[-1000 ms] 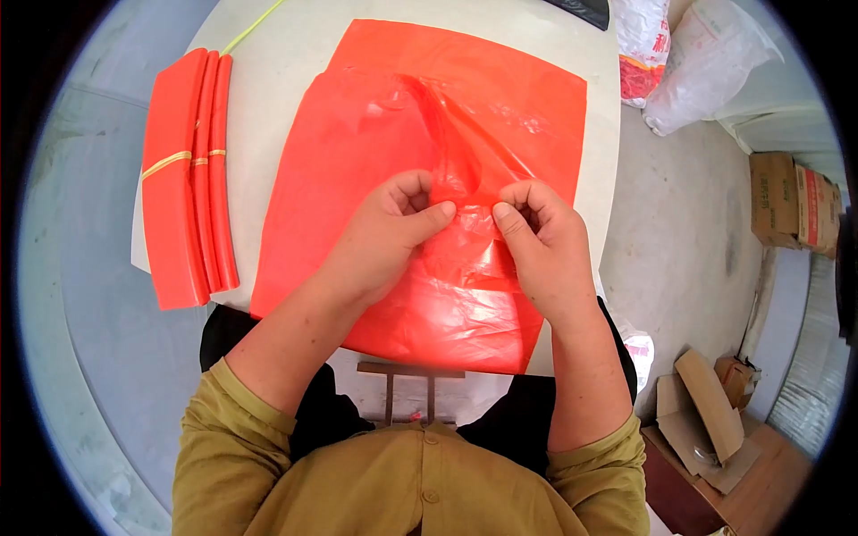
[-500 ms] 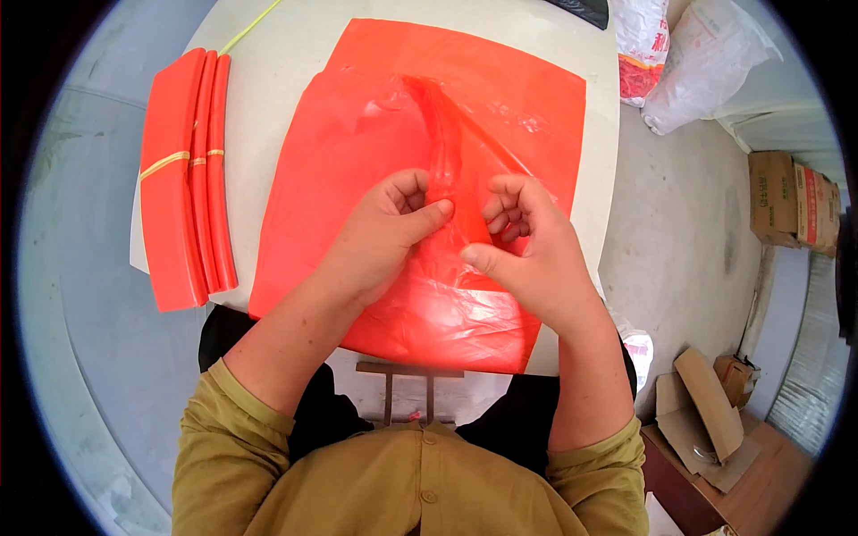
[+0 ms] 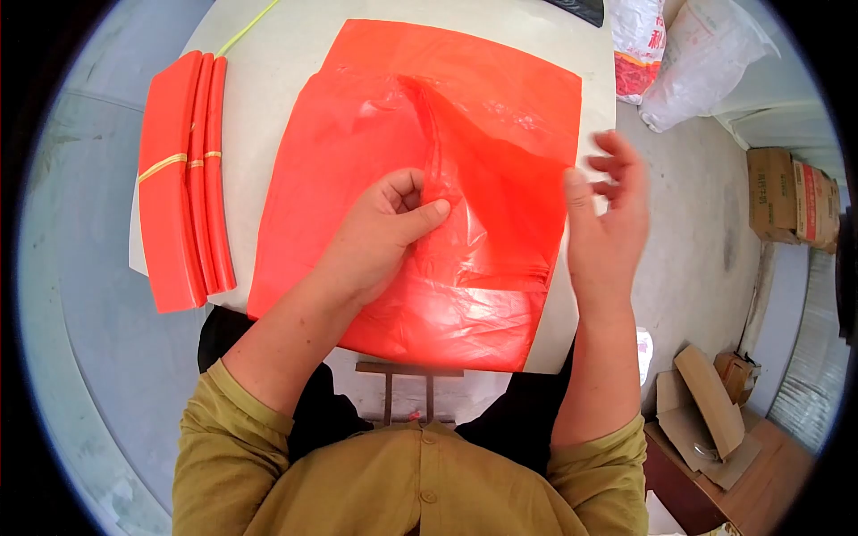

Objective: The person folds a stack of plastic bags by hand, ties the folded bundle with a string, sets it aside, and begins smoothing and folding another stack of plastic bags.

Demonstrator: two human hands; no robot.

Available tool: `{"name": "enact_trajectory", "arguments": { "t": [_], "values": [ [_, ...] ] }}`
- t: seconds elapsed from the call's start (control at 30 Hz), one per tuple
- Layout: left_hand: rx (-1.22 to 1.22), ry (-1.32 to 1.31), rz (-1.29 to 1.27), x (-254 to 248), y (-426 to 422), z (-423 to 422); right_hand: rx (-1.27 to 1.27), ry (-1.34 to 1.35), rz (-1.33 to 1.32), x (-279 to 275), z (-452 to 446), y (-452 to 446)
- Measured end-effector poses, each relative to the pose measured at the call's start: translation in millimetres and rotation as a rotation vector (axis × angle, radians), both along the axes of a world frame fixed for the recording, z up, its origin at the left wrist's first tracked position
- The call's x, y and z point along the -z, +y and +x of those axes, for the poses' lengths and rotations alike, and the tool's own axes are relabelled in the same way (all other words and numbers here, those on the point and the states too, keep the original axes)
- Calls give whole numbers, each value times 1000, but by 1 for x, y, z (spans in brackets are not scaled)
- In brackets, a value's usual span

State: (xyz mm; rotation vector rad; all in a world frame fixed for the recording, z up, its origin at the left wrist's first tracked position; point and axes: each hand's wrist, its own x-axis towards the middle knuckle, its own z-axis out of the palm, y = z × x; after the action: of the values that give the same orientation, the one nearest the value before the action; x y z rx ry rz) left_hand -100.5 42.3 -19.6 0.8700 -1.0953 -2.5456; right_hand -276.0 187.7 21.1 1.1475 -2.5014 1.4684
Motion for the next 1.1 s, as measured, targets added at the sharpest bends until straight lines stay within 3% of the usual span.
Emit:
{"name": "enact_trajectory", "arguments": {
  "t": [0.07,0.17,0.27,0.67,0.77,0.9,1.0,1.1],
  "values": [
    [-5,1,-1,-1,1,0,-10,116,-97,-7,-1,2],
    [0,-2,-3,-5,1,-1,-303,-4,90,-9,19,8],
    [-4,9,-48,4,-1,0,-376,-66,294,3,40,-3],
    [24,51,11,-1,-4,2,-293,-625,214,6,35,-1],
    [22,34,5,-1,-4,2,-273,-605,187,2,31,2],
    [17,35,-2,3,-4,2,-22,-325,-229,9,15,-1],
    [3,36,-4,3,-2,1,-117,226,-173,-4,10,9],
    [-10,32,-20,-1,-1,-1,-291,128,89,-1,28,2]
  ]
}}
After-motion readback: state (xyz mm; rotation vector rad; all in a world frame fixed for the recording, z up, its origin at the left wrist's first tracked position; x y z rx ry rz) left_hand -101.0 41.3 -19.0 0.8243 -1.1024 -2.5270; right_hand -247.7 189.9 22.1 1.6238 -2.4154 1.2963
